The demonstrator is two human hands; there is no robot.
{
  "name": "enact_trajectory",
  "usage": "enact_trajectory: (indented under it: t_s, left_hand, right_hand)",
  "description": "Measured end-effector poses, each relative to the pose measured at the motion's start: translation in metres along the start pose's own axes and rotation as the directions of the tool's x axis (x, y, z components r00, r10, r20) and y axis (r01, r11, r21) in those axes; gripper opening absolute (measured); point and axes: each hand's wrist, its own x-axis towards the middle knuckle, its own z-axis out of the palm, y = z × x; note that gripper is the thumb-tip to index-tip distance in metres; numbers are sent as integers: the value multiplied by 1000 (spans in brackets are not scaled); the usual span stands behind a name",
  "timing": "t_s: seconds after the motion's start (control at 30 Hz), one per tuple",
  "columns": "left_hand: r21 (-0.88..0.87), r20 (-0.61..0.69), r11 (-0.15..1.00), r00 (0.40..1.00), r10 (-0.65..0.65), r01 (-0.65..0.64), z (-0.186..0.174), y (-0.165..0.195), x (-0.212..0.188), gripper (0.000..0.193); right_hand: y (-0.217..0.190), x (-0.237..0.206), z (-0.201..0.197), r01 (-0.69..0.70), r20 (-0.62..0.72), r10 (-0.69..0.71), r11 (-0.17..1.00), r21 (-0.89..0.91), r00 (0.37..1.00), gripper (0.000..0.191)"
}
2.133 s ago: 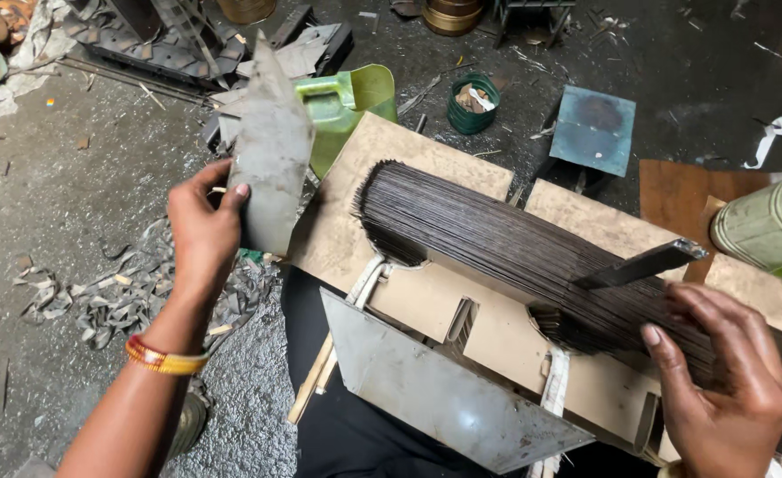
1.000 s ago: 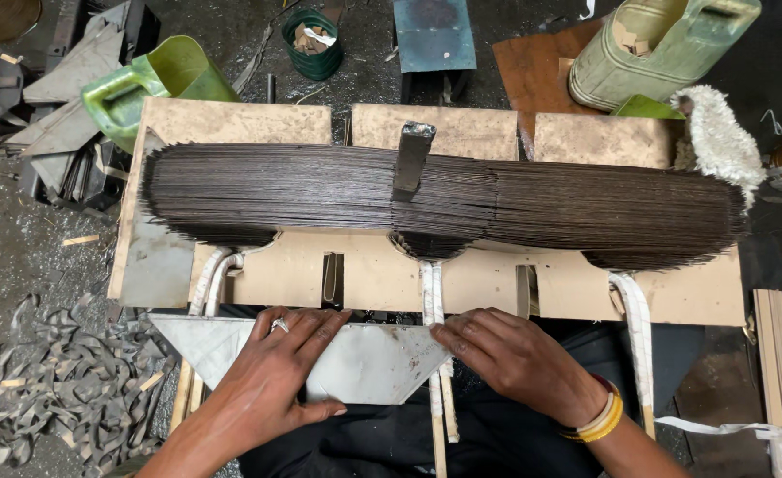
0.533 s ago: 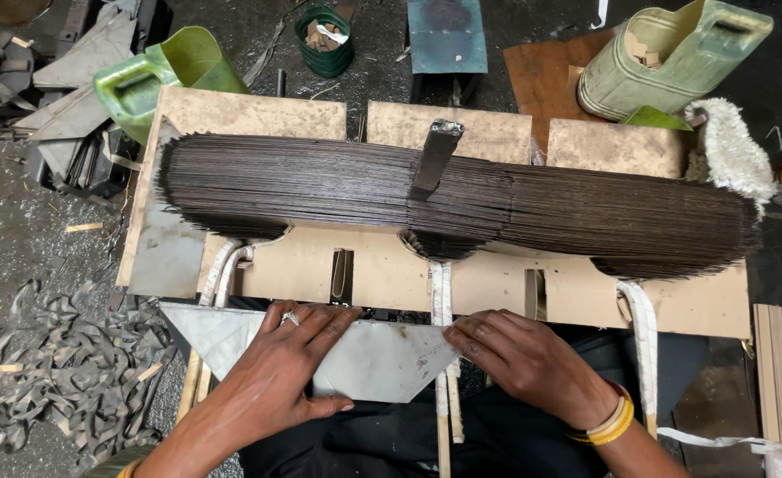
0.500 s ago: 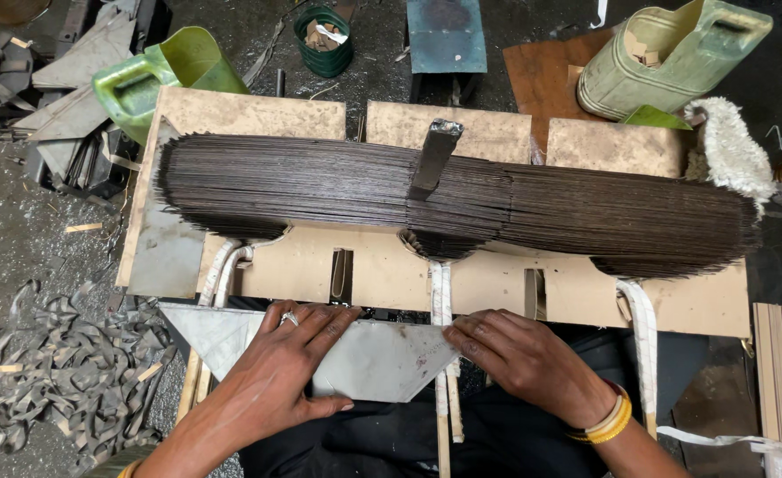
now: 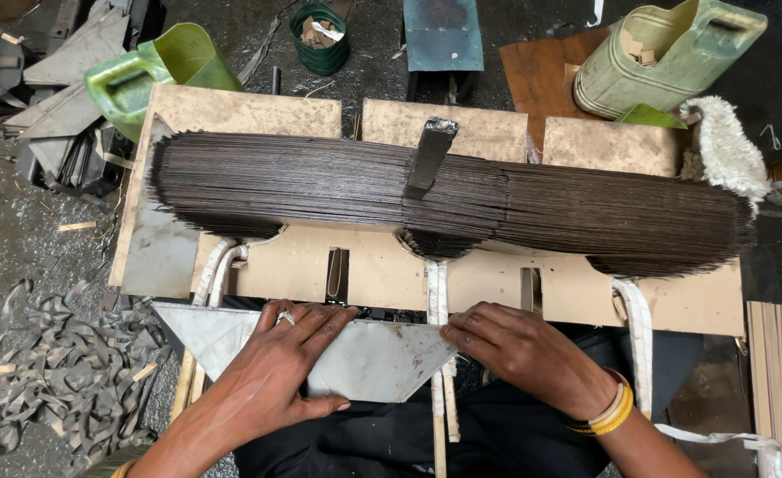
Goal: The person uses a large metal blade to repeatedly shave the ends of a bundle of dark broom bristles clamped in a wooden jig. The person alternates between shaving with the blade and using a smaller tool to trim and align the bristle tips.
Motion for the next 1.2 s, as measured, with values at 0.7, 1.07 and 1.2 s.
enact_trajectory:
  t_s: [0.7,1.07,1.2]
  left_hand:
    - [44,-44,997,997,65,-63,2,-4,-2,107]
    - [173,-291,973,936,199,-153,-23,13,-15,95]
    - [407,-355,909,902,246,-88,-38,21,-24,80]
  right_hand:
    - [-12,3,-23,394,153,-367,786,-477,917,49]
    - [-27,6,-68,284,-2,-316,857,-429,949,41]
    - [-19,13,-85,235,-166,-312,899,-369,935,40]
